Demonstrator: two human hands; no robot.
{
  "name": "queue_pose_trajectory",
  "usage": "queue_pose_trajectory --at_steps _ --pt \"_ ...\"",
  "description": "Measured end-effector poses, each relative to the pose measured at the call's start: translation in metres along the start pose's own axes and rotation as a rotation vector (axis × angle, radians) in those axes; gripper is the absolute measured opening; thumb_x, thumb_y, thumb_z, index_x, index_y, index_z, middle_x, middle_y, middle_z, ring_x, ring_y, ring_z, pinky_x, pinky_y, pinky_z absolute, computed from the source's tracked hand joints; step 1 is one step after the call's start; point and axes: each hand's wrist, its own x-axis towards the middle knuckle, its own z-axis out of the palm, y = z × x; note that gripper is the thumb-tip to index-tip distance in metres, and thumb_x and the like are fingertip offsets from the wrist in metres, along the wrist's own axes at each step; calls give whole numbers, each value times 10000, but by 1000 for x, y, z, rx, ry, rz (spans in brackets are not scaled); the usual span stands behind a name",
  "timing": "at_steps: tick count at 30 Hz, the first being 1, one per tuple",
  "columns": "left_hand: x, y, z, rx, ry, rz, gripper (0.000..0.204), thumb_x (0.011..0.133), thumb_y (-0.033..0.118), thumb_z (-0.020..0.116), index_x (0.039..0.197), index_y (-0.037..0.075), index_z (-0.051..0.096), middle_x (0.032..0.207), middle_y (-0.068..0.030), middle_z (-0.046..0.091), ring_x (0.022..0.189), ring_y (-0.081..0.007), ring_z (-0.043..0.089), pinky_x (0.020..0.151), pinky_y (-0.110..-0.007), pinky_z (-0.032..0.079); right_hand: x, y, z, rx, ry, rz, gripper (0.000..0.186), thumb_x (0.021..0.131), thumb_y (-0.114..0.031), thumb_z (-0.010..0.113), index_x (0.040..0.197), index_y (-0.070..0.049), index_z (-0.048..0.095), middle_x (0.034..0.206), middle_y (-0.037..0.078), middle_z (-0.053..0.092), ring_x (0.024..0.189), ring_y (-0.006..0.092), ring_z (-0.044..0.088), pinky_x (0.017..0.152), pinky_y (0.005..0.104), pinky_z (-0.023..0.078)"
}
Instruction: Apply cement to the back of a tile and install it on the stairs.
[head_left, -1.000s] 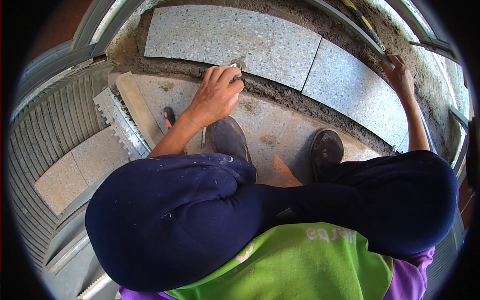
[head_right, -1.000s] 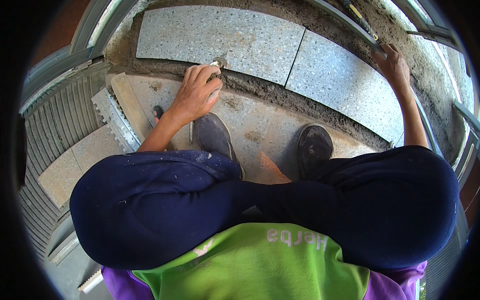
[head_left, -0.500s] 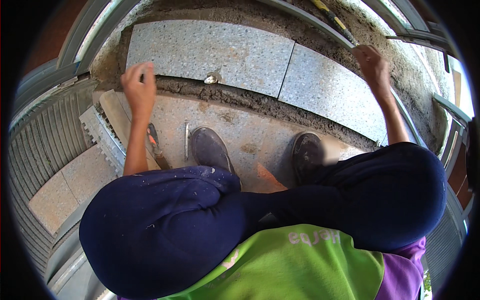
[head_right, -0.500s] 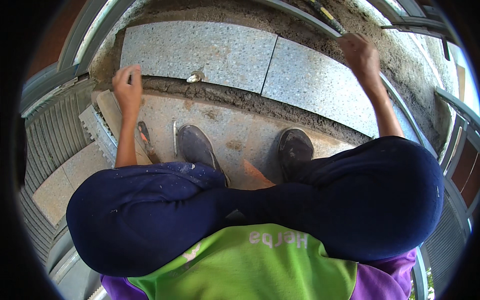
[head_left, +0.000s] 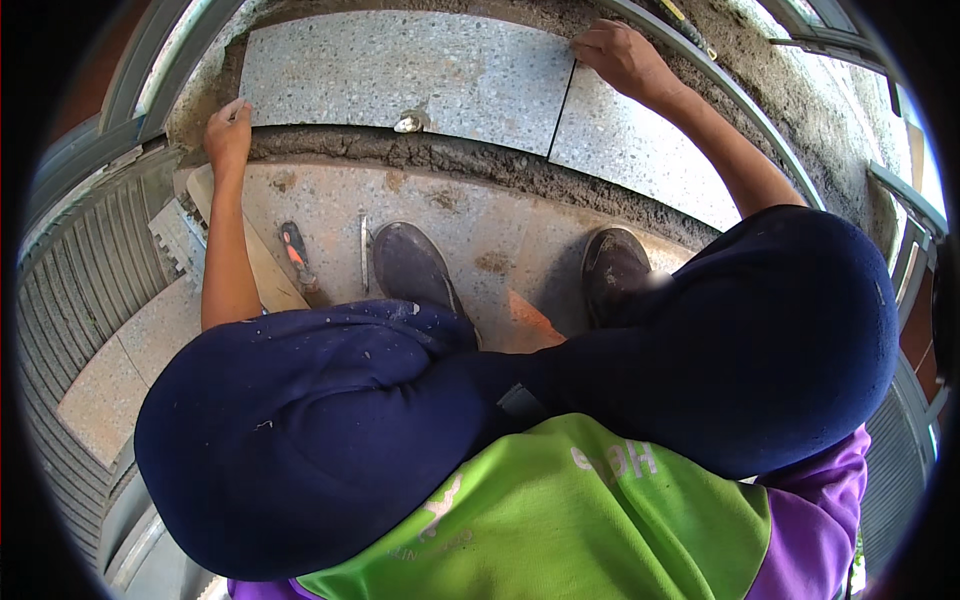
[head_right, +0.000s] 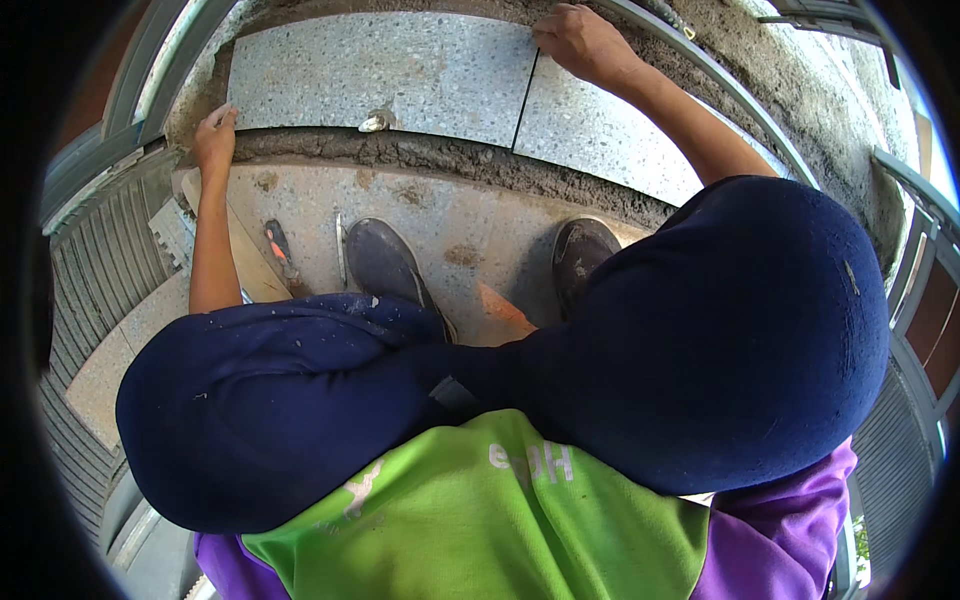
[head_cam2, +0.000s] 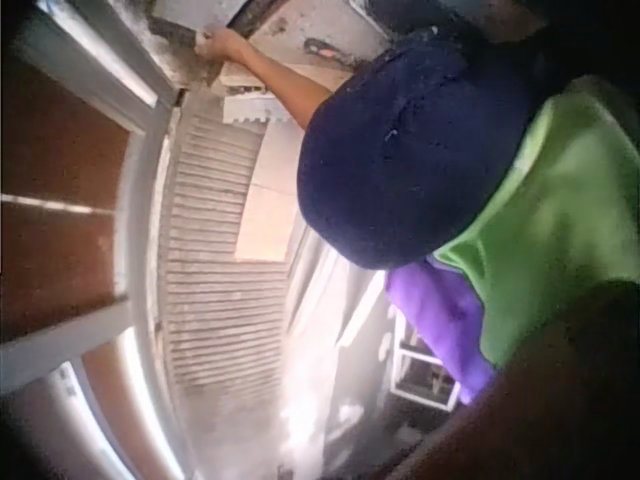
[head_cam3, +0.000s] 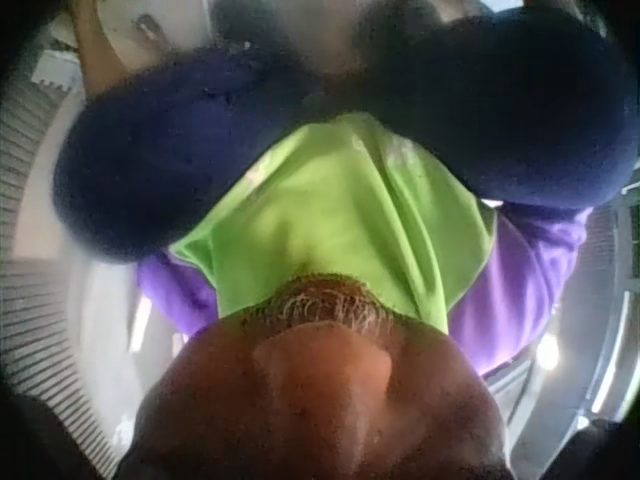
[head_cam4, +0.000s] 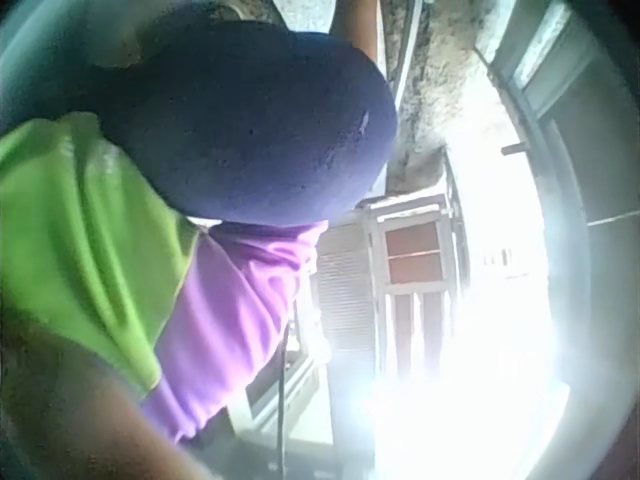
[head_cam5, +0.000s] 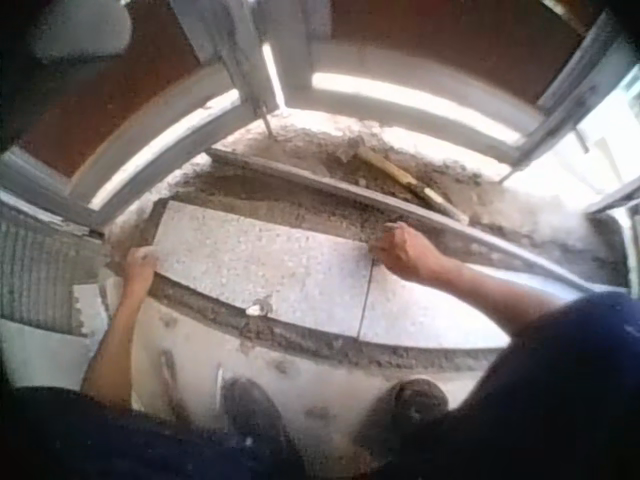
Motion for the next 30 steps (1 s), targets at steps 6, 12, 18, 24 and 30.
queue_pose_trajectory --at_steps 6,12,18,24,30 --pt "4 -15 -1 38 41 -6 397 896 367 658 1180 99 729 1229 -208 660 1154 -372 617 1006 -422 461 4 -2 1 32 -11 139 256 969 -199 586 1065 0 715 1037 162 676 908 315 682 805 408 542" --pt "8 -35 2 41 42 -15 357 871 324 658 1142 109 742 1132 -166 717 1095 -339 663 968 -413 490 8 4 4 11 -4 142 220 945 -192 574 1013 -17 690 956 180 647 883 354 651 810 452 513" --pt "9 -43 -1 -151 -23 -89 294 870 307 698 1067 102 771 1096 -142 740 1067 -256 692 951 -350 499 10 1 -1 79 -28 235 205 913 -182 598 911 -8 706 915 191 657 880 355 660 805 449 512" --pt "5 -36 3 -208 -33 -151 307 874 283 723 1105 84 760 1107 -101 748 1056 -214 687 945 -317 487 10 17 8 130 -73 230 223 937 -191 613 1022 -23 733 987 129 683 879 287 685 797 381 535" --pt "8 -49 -5 -261 -42 -182 305 905 232 710 1169 81 738 1077 -67 743 974 -178 678 895 -306 495 19 11 5 128 -83 225 228 939 -201 631 1018 -12 733 966 130 706 880 266 695 799 374 548"
